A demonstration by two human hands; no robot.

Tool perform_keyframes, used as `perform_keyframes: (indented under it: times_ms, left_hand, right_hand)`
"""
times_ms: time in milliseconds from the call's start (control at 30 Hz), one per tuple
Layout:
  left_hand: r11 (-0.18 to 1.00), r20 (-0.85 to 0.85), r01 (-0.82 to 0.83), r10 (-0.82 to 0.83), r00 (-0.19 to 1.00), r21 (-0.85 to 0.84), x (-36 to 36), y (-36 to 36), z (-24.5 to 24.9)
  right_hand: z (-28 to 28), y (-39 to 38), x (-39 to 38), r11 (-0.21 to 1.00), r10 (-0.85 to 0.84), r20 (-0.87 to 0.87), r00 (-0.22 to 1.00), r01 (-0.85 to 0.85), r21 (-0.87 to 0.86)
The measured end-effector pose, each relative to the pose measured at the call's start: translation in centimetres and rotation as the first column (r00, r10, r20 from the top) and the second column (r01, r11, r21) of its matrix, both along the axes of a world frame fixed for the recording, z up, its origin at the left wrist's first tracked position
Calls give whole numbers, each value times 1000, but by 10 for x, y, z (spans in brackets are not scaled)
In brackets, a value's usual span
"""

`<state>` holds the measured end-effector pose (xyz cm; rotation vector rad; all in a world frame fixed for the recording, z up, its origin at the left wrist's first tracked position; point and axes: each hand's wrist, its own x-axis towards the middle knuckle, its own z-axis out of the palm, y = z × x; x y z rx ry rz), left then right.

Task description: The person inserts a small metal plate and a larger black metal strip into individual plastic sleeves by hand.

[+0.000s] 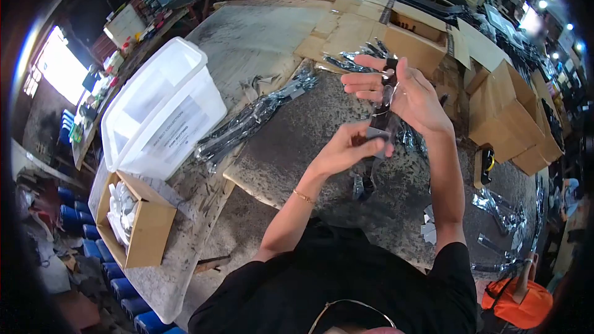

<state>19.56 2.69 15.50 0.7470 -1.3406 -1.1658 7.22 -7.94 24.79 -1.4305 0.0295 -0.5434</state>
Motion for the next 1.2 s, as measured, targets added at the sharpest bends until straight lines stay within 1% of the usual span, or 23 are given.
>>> perform_keyframes:
  times_ms: [33, 100, 167, 233, 267, 300, 367, 400, 433, 467, 533, 567, 633, 733, 767, 800, 833, 900, 967, 1000, 1067, 1167, 1200]
  left_hand:
    - [1000, -5, -13, 13, 1000, 3, -1, -1, 3]
    - [991, -242, -5, 38, 970, 136, -1, -6, 9]
    - [986, -246, -28, 69, 967, 164, 2, -9, 7]
    - [977, -283, -75, 130, 950, 198, 5, -12, 2]
    - [978, -283, -78, 132, 950, 193, 8, -14, 0]
    - [982, -289, -79, 127, 949, 173, 11, -15, -3]
    - [985, -295, -70, 115, 948, 157, 11, -10, 5]
    - [989, -250, -61, 94, 964, 136, 8, -6, 11]
    - [992, -205, -46, 69, 976, 114, 5, -3, 15]
    - [996, -95, -54, 61, 994, 70, 6, -4, 3]
    - [996, -51, -10, 14, 999, 92, 8, -8, -14]
    - [993, -2, 17, -16, 1000, 117, 11, -8, -19]
    - [996, 59, -21, 16, 998, 92, 16, -7, -20]
    - [990, 346, -127, 98, 933, 63, 30, -11, -7]
    - [991, 343, -126, 100, 934, 55, 33, -15, 1]
    - [994, 78, -103, 104, 991, -22, 33, -20, 9]
    - [990, -193, -100, 80, 978, -100, 35, -23, 22]
    - [993, -227, -95, 77, 971, -69, 48, -26, 37]
    - [997, -283, -25, 45, 958, 73, 63, -33, 42]
    - [995, -362, -30, 64, 930, 97, 67, -32, 43]
    - [996, -377, -23, 54, 925, 88, 83, -37, 34]
    - [998, -362, 8, 14, 932, 59, 103, -37, 30]
    - [999, -324, 29, -14, 946, 44, 110, -36, 30]
  right_hand:
    - [-1, 2, 4, 996, -15, -18, 1000, 13, -94]
    - [1, 1, 12, 956, -47, -42, 998, 33, -292]
    - [-7, -3, 17, 970, -13, -21, 1000, 8, -245]
    - [-12, 1, 17, 883, -138, 29, 990, 136, -450]
    - [-18, 6, 20, 880, -181, 93, 979, 203, -430]
    - [-19, 4, 20, 878, -178, 94, 979, 202, -433]
    - [-18, 3, 18, 854, -385, -15, 923, 350, -385]
    - [-16, 4, 20, 850, -443, 15, 896, 425, -312]
    - [-11, 3, 21, 843, -456, 17, 890, 438, -312]
    - [-5, -1, 21, 878, -450, 35, 892, 449, -164]
    - [9, -11, 23, 914, -404, 92, 910, 397, 83]
    - [17, -12, 24, 912, -408, 97, 908, 401, 82]
    - [34, -12, 26, 928, -372, 122, 920, 363, 86]
    - [50, -6, 39, 934, -357, 93, 930, 358, 0]
    - [55, -5, 46, 936, -345, 80, 935, 348, -42]
    - [56, -6, 51, 942, -310, 64, 949, 315, -115]
    - [57, -4, 58, 942, -307, 60, 950, 312, -122]
    - [56, 3, 71, 900, -331, 51, 942, 331, -284]
    - [54, 6, 80, 884, -352, 25, 936, 341, -320]
    - [50, 11, 84, 841, -401, 29, 916, 380, -385]
    - [33, 8, 93, 784, -437, 24, 899, 394, -481]
    - [24, 5, 111, 780, -502, -49, 863, 428, -457]
    - [26, 7, 118, 791, -545, -61, 836, 489, -368]
